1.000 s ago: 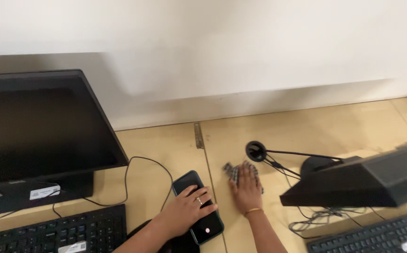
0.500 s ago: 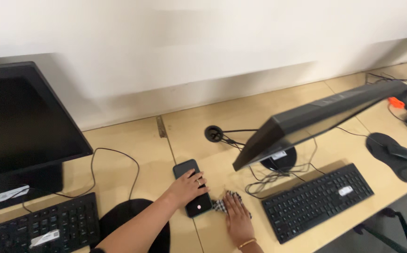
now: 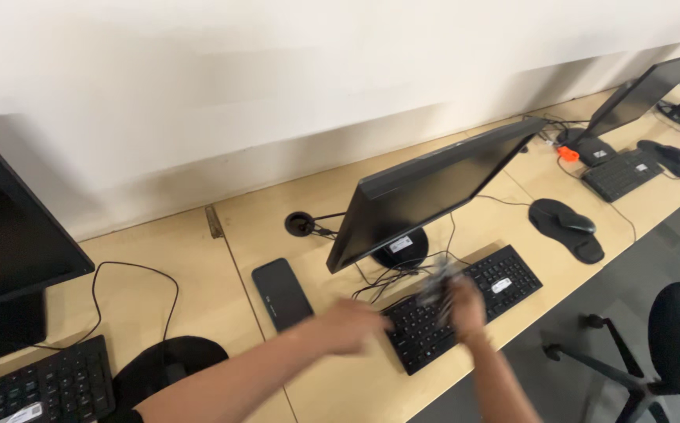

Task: The person cleans a computer workspace by wiping the mouse, mousepad, desk surface, and computer monitor with a cloth.

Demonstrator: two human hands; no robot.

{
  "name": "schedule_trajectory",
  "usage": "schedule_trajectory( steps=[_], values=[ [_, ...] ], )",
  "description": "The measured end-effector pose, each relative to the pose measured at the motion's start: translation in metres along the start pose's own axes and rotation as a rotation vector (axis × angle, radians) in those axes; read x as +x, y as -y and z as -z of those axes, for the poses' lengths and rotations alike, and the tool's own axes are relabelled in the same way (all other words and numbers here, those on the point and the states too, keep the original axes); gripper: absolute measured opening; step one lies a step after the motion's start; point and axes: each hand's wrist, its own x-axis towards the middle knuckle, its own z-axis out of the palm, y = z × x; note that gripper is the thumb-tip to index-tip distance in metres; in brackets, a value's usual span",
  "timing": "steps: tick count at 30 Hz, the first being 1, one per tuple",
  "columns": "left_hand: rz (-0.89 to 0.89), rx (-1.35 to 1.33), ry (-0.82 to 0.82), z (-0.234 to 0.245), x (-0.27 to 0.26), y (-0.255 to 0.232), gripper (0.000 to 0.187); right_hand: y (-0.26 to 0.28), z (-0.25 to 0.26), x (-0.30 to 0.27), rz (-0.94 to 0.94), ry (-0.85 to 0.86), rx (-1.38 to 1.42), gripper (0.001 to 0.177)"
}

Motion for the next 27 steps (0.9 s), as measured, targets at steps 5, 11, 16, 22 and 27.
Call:
schedule_trajectory(
  steps=[5, 11, 16, 22, 27],
  values=[
    [-0.392, -0.599, -0.115, 0.044, 0.126, -0.196, 0.05, 0.051, 0.1, 0.13, 0.13, -0.384, -0.29, 0.036],
    [-0.121, -0.279, -0.139, 0.079, 0.178, -0.258, 0.064, 0.096, 0.154, 0.187, 0.12, -0.322, -0.531, 0.034],
    [-0.09, -0.409, -0.226, 0.055, 0.224, -0.267, 0.056, 0.133, 0.168, 0.191, 0.106, -0.195, -0.652, 0.033],
    [-0.205, -0.696, -0.166, 0.01, 0.265, -0.291, 0.05, 0.106, 0.188, 0.24, 0.138, -0.215, -0.63, 0.031],
    [-0.048, -1.158, -0.217, -0.012, 0.246, -0.288, 0.05, 0.111, 0.259, 0.327, 0.109, -0.664, -0.104, 0.03]
  ],
)
